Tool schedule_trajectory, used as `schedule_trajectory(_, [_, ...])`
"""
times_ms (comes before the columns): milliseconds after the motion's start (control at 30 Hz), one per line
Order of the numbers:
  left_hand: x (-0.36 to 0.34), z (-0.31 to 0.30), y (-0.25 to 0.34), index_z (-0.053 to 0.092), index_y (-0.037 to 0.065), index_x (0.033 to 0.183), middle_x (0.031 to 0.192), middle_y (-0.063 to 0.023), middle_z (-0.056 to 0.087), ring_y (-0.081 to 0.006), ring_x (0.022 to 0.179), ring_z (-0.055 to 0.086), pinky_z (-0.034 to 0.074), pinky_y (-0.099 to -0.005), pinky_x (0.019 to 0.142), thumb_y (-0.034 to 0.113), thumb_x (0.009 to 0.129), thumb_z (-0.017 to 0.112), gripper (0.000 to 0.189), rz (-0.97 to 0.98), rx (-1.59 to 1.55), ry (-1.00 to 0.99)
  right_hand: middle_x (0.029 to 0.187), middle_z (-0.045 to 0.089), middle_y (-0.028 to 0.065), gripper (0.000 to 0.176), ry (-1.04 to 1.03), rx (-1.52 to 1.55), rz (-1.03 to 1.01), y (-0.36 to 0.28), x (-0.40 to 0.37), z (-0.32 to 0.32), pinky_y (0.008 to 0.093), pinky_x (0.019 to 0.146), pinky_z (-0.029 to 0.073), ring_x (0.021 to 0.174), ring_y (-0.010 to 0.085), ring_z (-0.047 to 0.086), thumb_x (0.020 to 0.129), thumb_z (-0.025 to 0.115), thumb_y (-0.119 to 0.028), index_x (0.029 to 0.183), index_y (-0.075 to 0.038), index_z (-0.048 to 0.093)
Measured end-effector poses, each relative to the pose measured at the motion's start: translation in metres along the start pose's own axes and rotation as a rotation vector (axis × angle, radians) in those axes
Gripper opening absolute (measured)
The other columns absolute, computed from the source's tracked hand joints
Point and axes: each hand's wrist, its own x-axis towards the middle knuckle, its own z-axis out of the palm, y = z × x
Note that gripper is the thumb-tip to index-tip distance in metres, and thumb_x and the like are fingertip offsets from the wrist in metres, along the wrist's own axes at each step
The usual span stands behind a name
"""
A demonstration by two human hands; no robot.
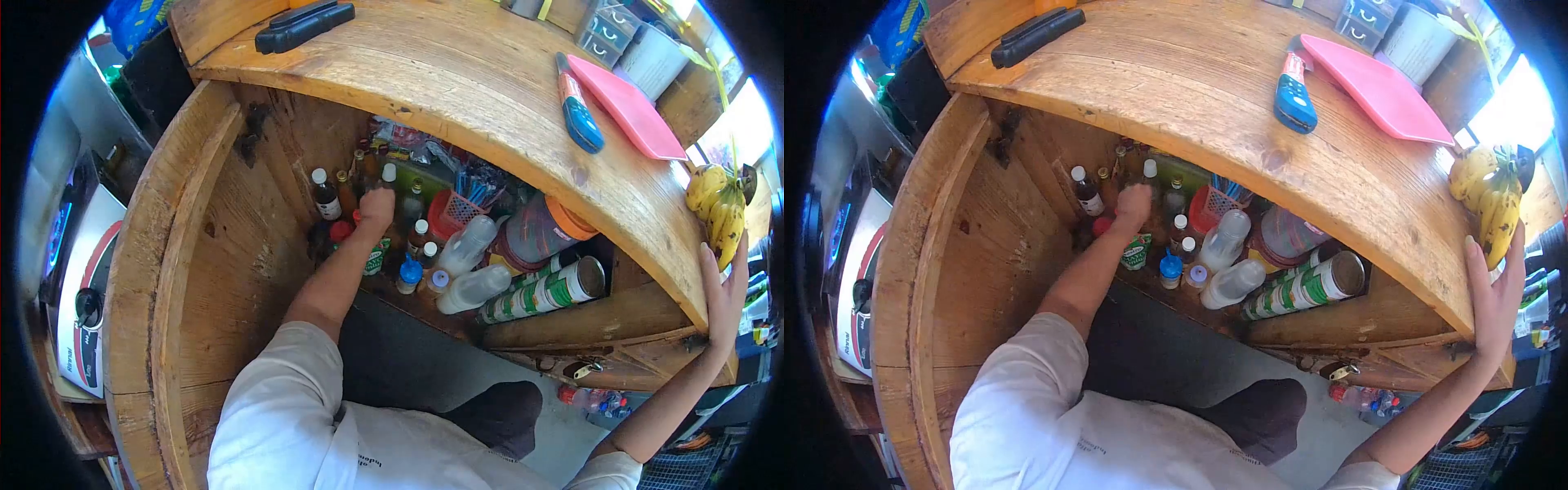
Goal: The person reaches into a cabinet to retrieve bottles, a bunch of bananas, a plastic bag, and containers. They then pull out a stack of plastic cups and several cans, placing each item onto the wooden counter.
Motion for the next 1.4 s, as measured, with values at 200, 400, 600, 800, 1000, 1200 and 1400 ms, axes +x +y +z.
schedule_trajectory(200, [-0.018, 0.012, 0.003, 0.078, 0.003, 0.095, 0.098, -0.0193, 0.076, -0.0375, 0.094, 0.075, 0.062, -0.0484, 0.08, 0.012, 0.083, 0.073, 0.016, -0.112, -0.169, -0.005, 0.141, 0.057, 0.0195, 0.067, 0.033, 0.003, -0.024, -0.01, -0.001, 0.0, 0.0374, 0.113, 0.038, 0.128, 0.0248, 0.054, 0.099, 0.069, -0.022, 0.153, 0.004, 0.039])
schedule_trajectory(400, [-0.026, 0.031, -0.01, 0.077, 0.003, 0.1, 0.098, -0.0226, 0.075, -0.0393, 0.096, 0.073, 0.061, -0.049, 0.084, 0.016, 0.082, 0.075, 0.022, -0.142, -0.368, 0.111, 0.144, 0.055, 0.0178, 0.067, -0.037, 0.024, 0.002, -0.01, 0.001, -0.004, 0.0364, 0.114, 0.036, 0.132, 0.0252, 0.052, 0.1, 0.067, -0.023, 0.155, 0.004, 0.038])
schedule_trajectory(600, [-0.015, 0.035, -0.031, 0.076, 0.007, 0.113, 0.105, -0.0201, 0.075, -0.0388, 0.101, 0.072, 0.059, -0.0495, 0.089, 0.016, 0.08, 0.079, 0.034, -0.039, -0.348, -0.023, 0.135, 0.059, 0.0177, 0.063, 0.089, 0.021, -0.023, -0.02, 0.0, 0.001, 0.0354, 0.11, 0.039, 0.125, 0.0234, 0.055, 0.096, 0.07, -0.019, 0.147, 0.006, 0.044])
schedule_trajectory(800, [-0.039, -0.043, -0.027, 0.074, 0.007, 0.117, 0.101, -0.0219, 0.075, -0.0396, 0.099, 0.072, 0.058, -0.0476, 0.09, 0.015, 0.074, 0.084, 0.045, 0.105, -0.459, 0.068, 0.134, 0.062, 0.0199, 0.072, 0.048, 0.097, 0.002, -0.035, -0.002, -0.003, 0.0365, 0.107, 0.043, 0.123, 0.025, 0.059, 0.093, 0.074, -0.026, 0.15, 0.006, 0.042])
schedule_trajectory(1000, [-0.105, -0.164, 0.004, 0.074, 0.007, 0.113, 0.094, -0.0245, 0.072, -0.0441, 0.089, 0.07, 0.058, -0.0494, 0.081, 0.01, 0.073, 0.081, 0.041, 0.184, -0.464, 0.159, 0.131, 0.062, 0.0243, 0.07, 0.112, 0.129, -0.02, -0.041, -0.003, -0.006, 0.0423, 0.107, 0.043, 0.124, 0.0354, 0.059, 0.086, 0.078, -0.028, 0.142, 0.003, 0.049])
schedule_trajectory(1200, [-0.199, -0.342, 0.037, 0.076, 0.007, 0.105, 0.093, -0.0181, 0.076, -0.0359, 0.084, 0.074, 0.059, -0.0411, 0.078, 0.013, 0.071, 0.087, 0.035, 0.533, -0.474, 0.075, 0.136, 0.058, 0.0259, 0.068, 0.145, 0.194, -0.095, -0.036, -0.003, -0.006, 0.0461, 0.11, 0.042, 0.129, 0.0415, 0.054, 0.084, 0.078, -0.028, 0.139, 0.001, 0.051])
schedule_trajectory(1400, [-0.249, -0.44, 0.059, 0.078, 0.002, 0.109, 0.103, -0.0154, 0.079, -0.0252, 0.093, 0.078, 0.06, -0.0322, 0.084, 0.011, 0.067, 0.092, 0.045, 1.04, -0.731, -0.269, 0.139, 0.057, 0.0257, 0.072, 0.142, 0.13, -0.046, -0.035, -0.006, -0.009, 0.0465, 0.111, 0.044, 0.132, 0.0402, 0.053, 0.084, 0.078, -0.033, 0.142, 0.001, 0.051])
